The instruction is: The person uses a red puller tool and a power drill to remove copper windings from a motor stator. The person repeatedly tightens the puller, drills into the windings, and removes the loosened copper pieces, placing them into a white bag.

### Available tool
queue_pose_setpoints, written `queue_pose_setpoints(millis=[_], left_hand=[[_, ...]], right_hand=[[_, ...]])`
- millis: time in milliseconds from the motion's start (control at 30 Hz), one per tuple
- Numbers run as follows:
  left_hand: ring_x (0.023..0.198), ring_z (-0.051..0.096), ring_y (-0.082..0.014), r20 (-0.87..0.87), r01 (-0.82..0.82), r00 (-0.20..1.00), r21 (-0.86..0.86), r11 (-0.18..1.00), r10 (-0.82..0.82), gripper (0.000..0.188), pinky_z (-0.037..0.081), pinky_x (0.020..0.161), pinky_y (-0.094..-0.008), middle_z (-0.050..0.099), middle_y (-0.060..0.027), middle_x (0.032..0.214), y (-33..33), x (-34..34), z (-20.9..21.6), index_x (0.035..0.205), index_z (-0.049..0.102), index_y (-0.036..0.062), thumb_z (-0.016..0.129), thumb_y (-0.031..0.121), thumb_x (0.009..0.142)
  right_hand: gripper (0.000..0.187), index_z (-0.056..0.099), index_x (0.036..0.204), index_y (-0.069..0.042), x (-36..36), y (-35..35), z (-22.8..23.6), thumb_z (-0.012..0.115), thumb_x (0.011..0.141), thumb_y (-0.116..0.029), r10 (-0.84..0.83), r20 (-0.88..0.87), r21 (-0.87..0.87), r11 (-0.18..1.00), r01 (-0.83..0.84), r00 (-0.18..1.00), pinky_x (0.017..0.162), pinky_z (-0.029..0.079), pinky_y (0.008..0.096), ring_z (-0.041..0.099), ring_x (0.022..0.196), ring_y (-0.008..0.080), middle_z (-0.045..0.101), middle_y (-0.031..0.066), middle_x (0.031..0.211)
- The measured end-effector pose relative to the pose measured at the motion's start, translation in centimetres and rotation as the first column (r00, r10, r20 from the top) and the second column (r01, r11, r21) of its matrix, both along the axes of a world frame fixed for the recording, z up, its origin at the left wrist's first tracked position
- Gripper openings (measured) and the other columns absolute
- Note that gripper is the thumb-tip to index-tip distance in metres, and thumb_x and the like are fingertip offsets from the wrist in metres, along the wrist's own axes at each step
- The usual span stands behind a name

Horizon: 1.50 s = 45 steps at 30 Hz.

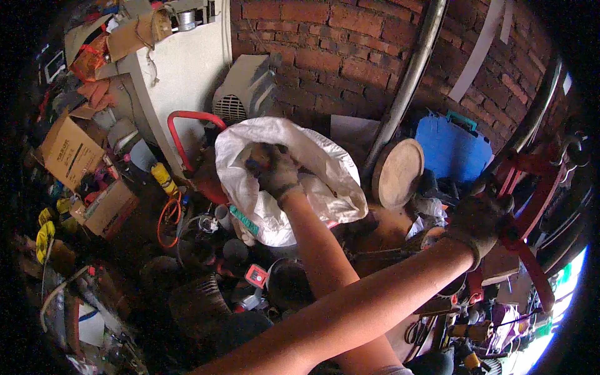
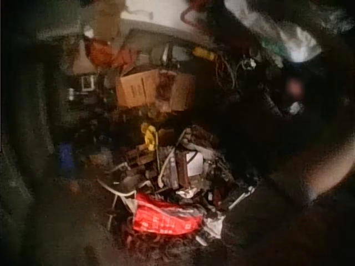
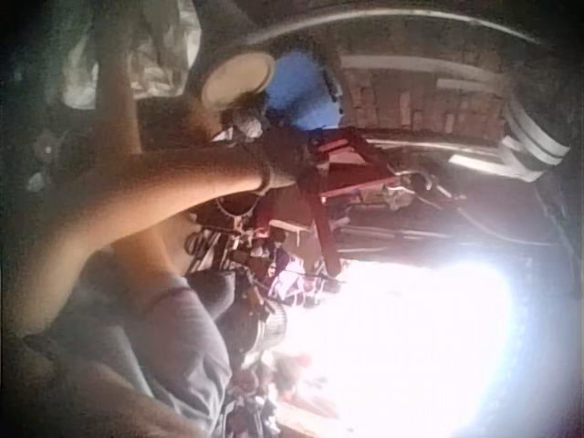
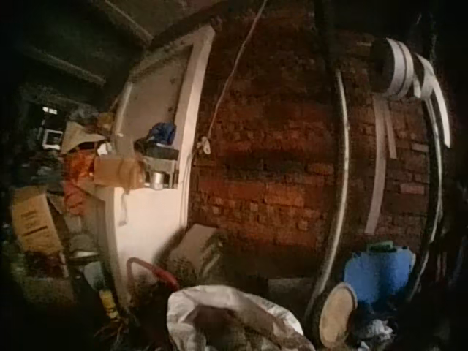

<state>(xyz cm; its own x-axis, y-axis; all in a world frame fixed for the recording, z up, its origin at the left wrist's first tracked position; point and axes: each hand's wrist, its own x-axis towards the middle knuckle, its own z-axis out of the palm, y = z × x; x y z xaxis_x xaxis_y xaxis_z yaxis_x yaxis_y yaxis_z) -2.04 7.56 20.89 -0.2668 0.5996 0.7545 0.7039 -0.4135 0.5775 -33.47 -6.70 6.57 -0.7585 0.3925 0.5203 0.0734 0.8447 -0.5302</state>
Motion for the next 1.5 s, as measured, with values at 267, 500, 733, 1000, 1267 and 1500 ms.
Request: queue_pose_setpoints(millis=[267, 500, 733, 1000, 1267, 1500], left_hand=[[0.1, 0.069, -0.0395, 0.092, -0.008, 0.996, -0.134, 0.991, 0.02, 0.029, 0.054, 0.087, -0.0508, 0.07, -0.022, 0.112, -2.0, -3.5, 0.7, 0.11, 0.07, 0.015, 0.058, 0.033, 0.09], [0.109, 0.068, -0.0363, -0.063, 0.118, 0.987, -0.344, 0.931, -0.148, 0.055, 0.053, 0.094, -0.0463, 0.071, -0.0147, 0.117, -6.2, -8.2, 3.6, 0.113, 0.072, 0.018, 0.05, 0.062, 0.089], [0.122, 0.058, -0.0397, -0.355, -0.107, 0.935, -0.252, 0.962, 0.011, 0.046, 0.055, 0.093, -0.0496, 0.06, -0.0152, 0.132, -5.8, -5.4, 1.9, 0.127, 0.062, 0.0208, 0.046, 0.052, 0.097], [0.112, 0.064, -0.038, -0.49, 0.041, 0.872, 0.032, 0.999, -0.02, 0.049, 0.056, 0.088, -0.0516, 0.062, -0.0205, 0.124, -5.3, 1.7, 0.0, 0.136, 0.053, 0.0173, 0.056, 0.044, 0.095], [0.126, 0.057, -0.0267, 0.163, 0.393, 0.909, -0.021, 0.919, -0.385, 0.046, 0.044, 0.109, -0.0368, 0.059, -0.0121, 0.135, -7.4, -5.0, -8.8, 0.134, 0.058, 0.0045, 0.067, 0.031, 0.097], [0.14, 0.043, -0.0442, -0.436, -0.602, 0.798, -0.525, 0.602, 0.417, 0.068, 0.034, 0.117, -0.0474, 0.046, -0.0264, 0.15, -9.1, -7.0, -28.6, 0.153, 0.04, 0.0059, 0.055, 0.011, 0.086]], right_hand=[[0.056, 0.053, 0.141, -0.016, 2.1, -3.6, 2.4, 0.062, 0.089, -0.035, 0.065, 0.313, 0.327, 0.929, -0.172, 0.948, 0.112, 0.032, 0.0566, 0.043, 0.135, 0.0409, 0.048, 0.0207, 0.146], [0.038, 0.061, 0.126, -0.007, 16.4, -3.7, -4.2, 0.06, 0.094, -0.027, 0.28, 0.405, 0.172, 0.911, -0.373, 0.871, 0.098, 0.048, 0.0406, 0.06, 0.117, 0.0298, 0.062, 0.0204, 0.122], [0.051, 0.064, 0.124, -0.004, 44.4, 5.6, 6.0, 0.083, 0.079, -0.018, -0.078, -0.147, 0.071, 0.993, 0.089, 0.986, 0.093, 0.052, 0.0364, 0.065, 0.108, 0.0234, 0.068, 0.0117, 0.114], [0.065, 0.053, 0.135, 0.0, 47.9, 9.3, 14.5, 0.086, 0.079, -0.011, -0.233, -0.604, -0.141, 0.973, 0.185, 0.762, 0.098, 0.05, 0.0381, 0.06, 0.12, 0.0211, 0.066, 0.0119, 0.123], [0.045, 0.066, 0.113, -0.003, 54.3, 10.2, 16.0, 0.088, 0.075, -0.014, -0.509, -0.556, 0.112, 0.737, 0.666, 0.657, 0.081, 0.055, 0.0335, 0.068, 0.09, 0.0157, 0.073, 0.0095, 0.097], [0.027, 0.067, 0.104, -0.001, 58.6, 13.5, 15.0, 0.081, 0.082, -0.007, -0.554, -0.639, -0.162, 0.775, 0.611, 0.533, 0.078, 0.052, 0.0314, 0.064, 0.085, 0.0134, 0.069, 0.0032, 0.096]])
